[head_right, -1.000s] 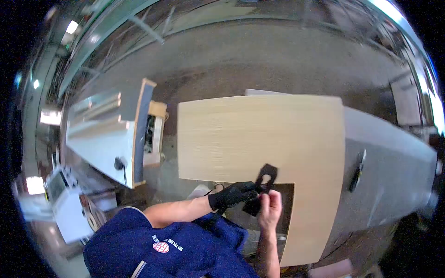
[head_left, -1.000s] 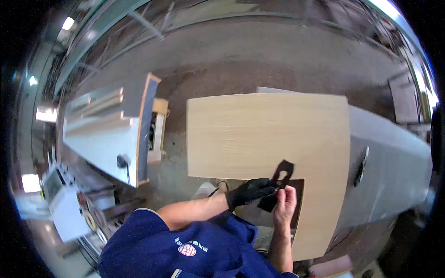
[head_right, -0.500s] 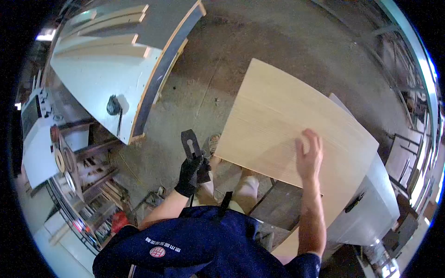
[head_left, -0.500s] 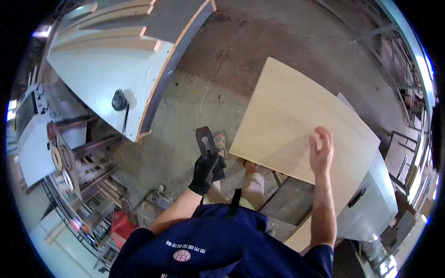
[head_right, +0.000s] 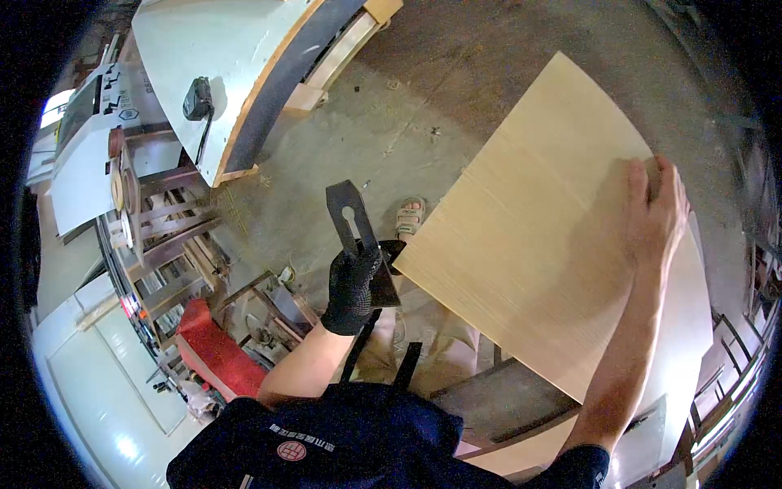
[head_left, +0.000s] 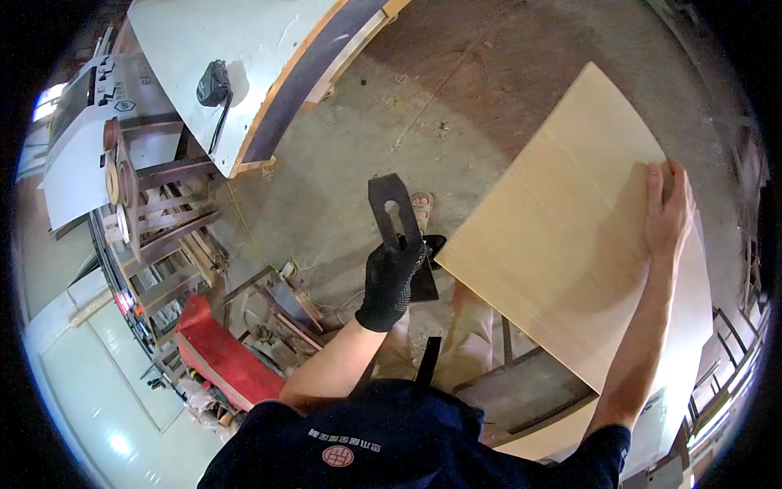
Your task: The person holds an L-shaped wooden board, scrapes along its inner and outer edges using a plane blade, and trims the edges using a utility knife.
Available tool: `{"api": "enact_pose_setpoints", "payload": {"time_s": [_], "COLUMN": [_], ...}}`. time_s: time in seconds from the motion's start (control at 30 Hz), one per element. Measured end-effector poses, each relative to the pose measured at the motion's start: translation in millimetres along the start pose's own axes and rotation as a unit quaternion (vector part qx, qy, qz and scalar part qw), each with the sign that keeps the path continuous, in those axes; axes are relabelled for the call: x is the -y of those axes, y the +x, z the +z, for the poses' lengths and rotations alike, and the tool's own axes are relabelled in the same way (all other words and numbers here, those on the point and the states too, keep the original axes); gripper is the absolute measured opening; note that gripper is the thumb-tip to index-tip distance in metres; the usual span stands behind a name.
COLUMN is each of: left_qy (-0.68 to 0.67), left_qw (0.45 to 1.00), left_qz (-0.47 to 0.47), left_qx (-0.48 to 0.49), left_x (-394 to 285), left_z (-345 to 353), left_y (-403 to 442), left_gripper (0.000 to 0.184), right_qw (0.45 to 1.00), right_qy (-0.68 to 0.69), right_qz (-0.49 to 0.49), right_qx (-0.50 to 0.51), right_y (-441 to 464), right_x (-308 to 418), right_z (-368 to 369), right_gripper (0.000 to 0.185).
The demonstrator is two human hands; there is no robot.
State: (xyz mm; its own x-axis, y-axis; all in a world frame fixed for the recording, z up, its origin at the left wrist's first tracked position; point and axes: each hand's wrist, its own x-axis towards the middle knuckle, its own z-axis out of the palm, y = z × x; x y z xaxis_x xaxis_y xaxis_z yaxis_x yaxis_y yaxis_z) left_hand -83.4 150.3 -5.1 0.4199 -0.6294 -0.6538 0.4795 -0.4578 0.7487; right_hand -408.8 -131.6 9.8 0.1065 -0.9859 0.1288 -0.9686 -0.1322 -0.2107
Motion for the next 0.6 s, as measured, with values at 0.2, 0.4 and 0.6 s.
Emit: {"api": "enact_pose_setpoints", "payload": {"time_s": [0.2,0.4,0.6], "left_qy": [0.001,0.023,0.058], "left_qw": [1.0,1.0,0.997], "left_qz": [0.002,-0.013,-0.019], "left_qx": [-0.015,-0.017,-0.051], "left_x": [4,0,-10], "left_z": [6,6,18], "left_y": [4,1,-4], "left_gripper": [0.018,0.016,0.014], "right_qw": [0.999,0.999,0.999], "right_qy": [0.03,0.003,-0.007], "right_qz": [0.031,0.033,0.036], "right_qx": [-0.006,0.009,0.012], "right_y": [-1,2,5], "right_x": [4,2,-1], "right_z": [3,5,9], "right_gripper": [0.058,0.061,0.061]}}
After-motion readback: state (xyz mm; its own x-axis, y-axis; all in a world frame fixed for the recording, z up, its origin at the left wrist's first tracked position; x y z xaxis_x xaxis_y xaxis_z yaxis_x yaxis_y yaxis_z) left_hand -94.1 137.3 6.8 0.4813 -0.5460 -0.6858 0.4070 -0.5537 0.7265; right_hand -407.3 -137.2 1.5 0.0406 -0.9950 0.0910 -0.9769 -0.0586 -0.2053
